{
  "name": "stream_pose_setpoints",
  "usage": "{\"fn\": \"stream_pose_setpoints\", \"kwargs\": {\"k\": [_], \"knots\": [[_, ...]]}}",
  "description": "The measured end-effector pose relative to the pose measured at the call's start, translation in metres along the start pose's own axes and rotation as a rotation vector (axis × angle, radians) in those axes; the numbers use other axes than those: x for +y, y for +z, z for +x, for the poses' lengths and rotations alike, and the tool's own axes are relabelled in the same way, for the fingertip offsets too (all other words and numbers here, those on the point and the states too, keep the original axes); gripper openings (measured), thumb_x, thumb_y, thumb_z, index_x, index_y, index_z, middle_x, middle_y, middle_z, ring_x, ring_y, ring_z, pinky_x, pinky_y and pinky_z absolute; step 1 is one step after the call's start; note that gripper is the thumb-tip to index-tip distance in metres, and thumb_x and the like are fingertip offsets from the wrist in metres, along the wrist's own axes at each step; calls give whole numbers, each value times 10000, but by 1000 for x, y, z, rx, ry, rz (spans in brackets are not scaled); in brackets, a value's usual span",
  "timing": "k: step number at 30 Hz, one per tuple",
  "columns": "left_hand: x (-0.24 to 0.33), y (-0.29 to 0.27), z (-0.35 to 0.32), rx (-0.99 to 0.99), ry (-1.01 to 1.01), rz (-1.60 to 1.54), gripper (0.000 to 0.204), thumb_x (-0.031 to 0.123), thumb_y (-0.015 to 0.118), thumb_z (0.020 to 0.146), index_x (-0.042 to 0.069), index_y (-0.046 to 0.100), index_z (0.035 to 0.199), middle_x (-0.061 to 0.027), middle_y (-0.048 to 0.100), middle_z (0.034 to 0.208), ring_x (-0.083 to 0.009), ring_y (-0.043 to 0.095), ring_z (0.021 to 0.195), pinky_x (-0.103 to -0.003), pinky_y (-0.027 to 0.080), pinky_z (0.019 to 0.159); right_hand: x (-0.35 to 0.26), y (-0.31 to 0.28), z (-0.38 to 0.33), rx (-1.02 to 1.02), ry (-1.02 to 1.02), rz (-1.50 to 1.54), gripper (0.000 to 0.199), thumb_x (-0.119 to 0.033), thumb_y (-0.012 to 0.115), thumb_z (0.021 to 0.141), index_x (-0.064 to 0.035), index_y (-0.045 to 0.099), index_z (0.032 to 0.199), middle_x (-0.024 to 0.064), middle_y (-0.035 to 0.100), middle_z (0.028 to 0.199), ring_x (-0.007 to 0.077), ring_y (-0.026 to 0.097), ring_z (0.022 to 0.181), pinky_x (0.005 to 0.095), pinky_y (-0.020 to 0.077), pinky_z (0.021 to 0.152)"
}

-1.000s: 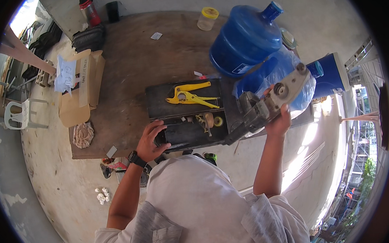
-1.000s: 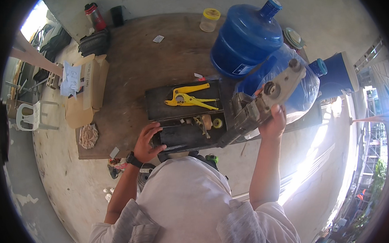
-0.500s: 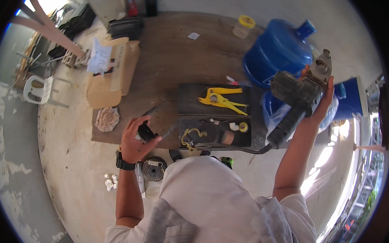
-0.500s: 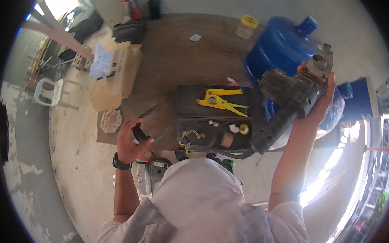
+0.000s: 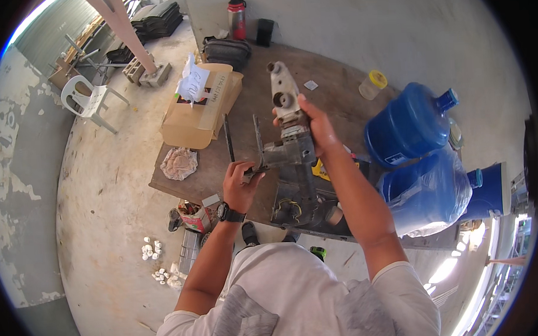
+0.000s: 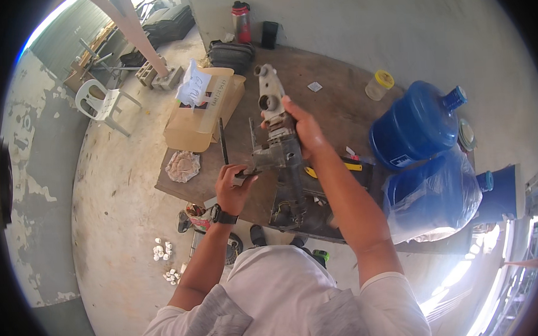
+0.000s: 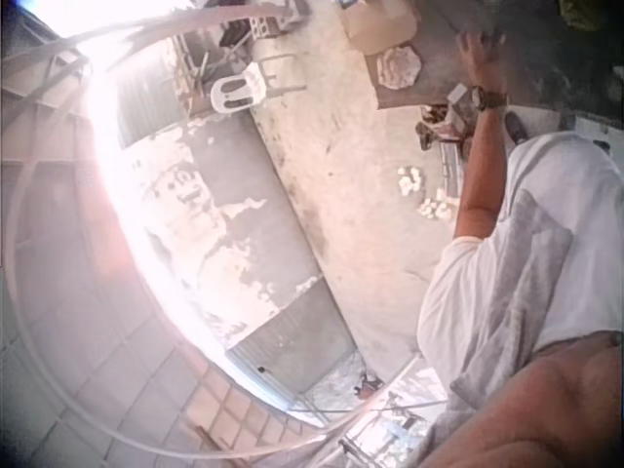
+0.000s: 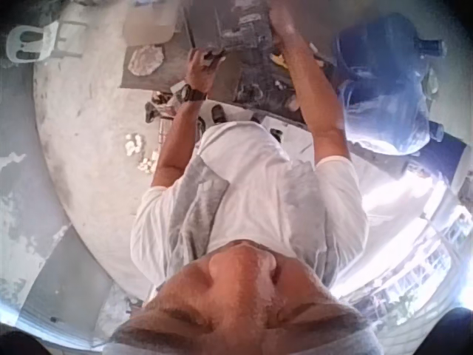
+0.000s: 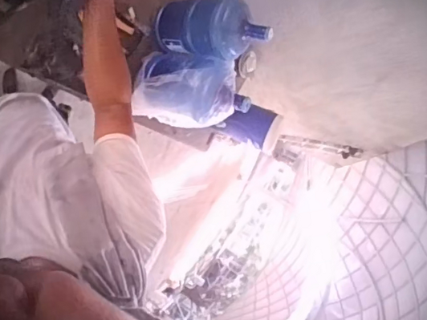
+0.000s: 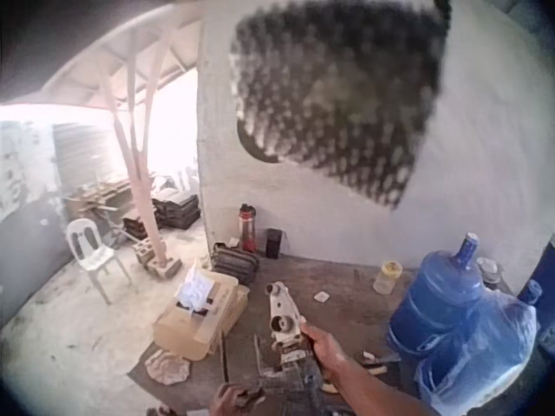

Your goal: The person walks through a construction area carrying a coiled cable, then places it on the floor. They open a toolbox, select a pipe cutter, and cut a small white plastic fitting. They then pick up a power tool and connect it to an extension cord.

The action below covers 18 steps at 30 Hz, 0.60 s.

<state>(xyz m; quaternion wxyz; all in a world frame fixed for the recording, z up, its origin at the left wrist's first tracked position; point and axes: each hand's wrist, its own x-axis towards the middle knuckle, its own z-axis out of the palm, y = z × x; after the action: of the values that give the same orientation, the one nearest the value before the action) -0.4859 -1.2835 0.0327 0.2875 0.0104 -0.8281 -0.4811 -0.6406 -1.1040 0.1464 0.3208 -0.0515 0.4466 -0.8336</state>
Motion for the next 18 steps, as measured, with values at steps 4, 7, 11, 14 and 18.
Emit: {"fn": "stream_pose_setpoints", "kwargs": {"k": [4, 7, 11, 14, 18], "knots": [[-1, -3, 3, 57, 47, 49, 360, 57, 851, 711, 59, 659, 1016, -118, 661, 1018, -326, 657, 893, -395, 535, 759, 20, 17, 7, -18, 56, 1, 567, -521, 464, 1024, -22, 566, 1273, 142, 709, 1014, 199, 714, 745, 350, 625, 629], [-3, -5, -1, 68, 38, 63, 348, 61, 851, 713, 58, 657, 1002, -119, 661, 994, -323, 660, 875, -395, 538, 739, 25, 23, 9, -9, 57, -1, 566, -525, 457, 1025, -19, 587, 1242, 131, 714, 989, 197, 709, 700, 347, 620, 620], [-2, -4, -9, 96, 75, 65, 362, 66, 862, 698, 50, 636, 981, -117, 662, 952, -324, 662, 844, -394, 541, 713, 28, 27, 6, 3, 70, -8, 575, -525, 447, 1029, -7, 592, 1234, 132, 716, 994, 191, 706, 692, 332, 607, 609], [1, -1, -16, 119, 9, 58, 427, 55, 903, 654, 38, 609, 964, -118, 661, 908, -297, 668, 830, -380, 533, 717, 34, 29, 4, 9, 32, -49, 519, -500, 495, 1026, -30, 605, 1217, 105, 702, 980, 168, 697, 807, 318, 587, 675], [4, 2, -32, 135, -80, 3, 440, 79, 893, 688, 57, 591, 1007, -112, 667, 921, -299, 677, 855, -379, 546, 746, 37, 24, 2, -2, 161, -62, 515, -505, 509, 1022, -34, 625, 1194, 91, 701, 954, 160, 690, 826, 308, 574, 672]]}}
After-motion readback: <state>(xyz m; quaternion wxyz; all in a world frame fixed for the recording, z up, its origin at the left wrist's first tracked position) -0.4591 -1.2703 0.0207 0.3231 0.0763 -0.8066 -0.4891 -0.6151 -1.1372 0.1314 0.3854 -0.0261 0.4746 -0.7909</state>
